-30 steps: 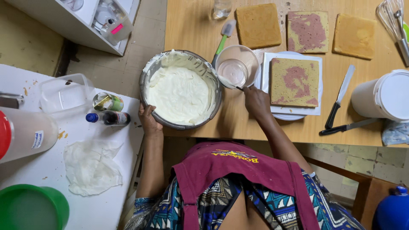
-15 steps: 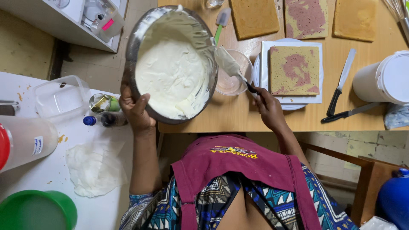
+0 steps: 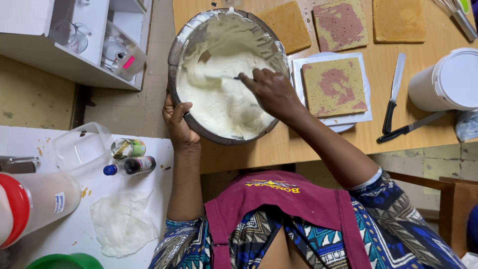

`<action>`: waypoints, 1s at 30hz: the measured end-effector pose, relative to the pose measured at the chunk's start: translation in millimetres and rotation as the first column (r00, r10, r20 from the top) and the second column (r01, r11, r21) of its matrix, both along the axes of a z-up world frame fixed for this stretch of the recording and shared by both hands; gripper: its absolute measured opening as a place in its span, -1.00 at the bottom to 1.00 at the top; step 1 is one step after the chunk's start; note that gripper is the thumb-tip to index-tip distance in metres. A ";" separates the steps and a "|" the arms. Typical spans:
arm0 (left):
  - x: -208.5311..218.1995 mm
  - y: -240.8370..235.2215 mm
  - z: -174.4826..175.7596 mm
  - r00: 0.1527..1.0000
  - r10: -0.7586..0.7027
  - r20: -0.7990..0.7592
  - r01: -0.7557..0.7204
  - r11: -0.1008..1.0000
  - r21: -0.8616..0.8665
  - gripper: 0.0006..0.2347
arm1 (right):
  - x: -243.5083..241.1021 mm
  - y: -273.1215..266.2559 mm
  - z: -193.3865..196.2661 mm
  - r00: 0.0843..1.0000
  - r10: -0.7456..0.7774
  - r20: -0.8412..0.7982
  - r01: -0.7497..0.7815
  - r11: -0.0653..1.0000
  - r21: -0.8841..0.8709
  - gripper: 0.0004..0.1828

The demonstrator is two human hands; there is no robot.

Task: The person adds food coloring to white frosting in a small bowl and mixes it with a spatula and then a whisk until it turns purple.

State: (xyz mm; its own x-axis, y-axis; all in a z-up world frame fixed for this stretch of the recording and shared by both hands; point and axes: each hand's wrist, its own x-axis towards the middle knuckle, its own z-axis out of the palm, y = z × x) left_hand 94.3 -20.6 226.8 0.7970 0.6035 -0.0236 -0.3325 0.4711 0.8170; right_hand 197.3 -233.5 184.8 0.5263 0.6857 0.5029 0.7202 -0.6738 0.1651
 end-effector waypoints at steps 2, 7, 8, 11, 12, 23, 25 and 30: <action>4.4 -1.0 -7.3 1.000 0.017 0.025 -0.017 1.000 -0.009 -0.81 | -18.3 -3.9 14.2 0.954 0.220 -0.202 -0.230 0.973 -0.026 -0.63; -4.9 -4.0 23.3 0.998 0.055 0.002 -0.055 0.998 0.014 -0.78 | -9.6 -48.4 10.5 0.933 0.094 -0.348 -0.195 0.943 -0.268 -0.64; -6.5 -5.1 29.9 0.998 0.055 0.007 -0.055 0.998 0.025 -0.77 | -0.6 -57.0 12.5 0.967 0.006 -0.255 -0.105 0.920 -0.377 -0.65; 0.5 17.5 -43.7 0.998 0.058 0.014 -0.059 0.994 0.091 -0.78 | 7.0 -48.7 17.4 0.995 0.049 -0.084 -0.072 0.956 -0.284 -0.68; 1.4 14.5 -27.7 0.999 0.049 0.013 -0.050 0.995 0.087 -0.78 | 10.4 -41.4 14.9 0.996 0.041 -0.086 -0.064 0.955 -0.288 -0.68; -7.0 25.0 -62.2 0.999 0.012 0.031 -0.017 0.989 0.149 -0.84 | 28.1 -46.1 -46.2 0.760 -0.368 -0.536 0.253 0.927 -0.278 -0.49; -8.5 12.6 -26.2 0.999 0.021 0.025 -0.026 0.980 0.198 -0.83 | -3.7 -46.4 -26.1 0.855 -0.254 -0.452 0.180 0.963 -0.202 -0.68; -7.6 1.2 -0.6 0.998 0.052 0.044 -0.062 0.959 0.277 -0.84 | -59.1 -53.0 -5.3 0.837 -0.030 -0.546 0.082 0.994 0.070 -0.63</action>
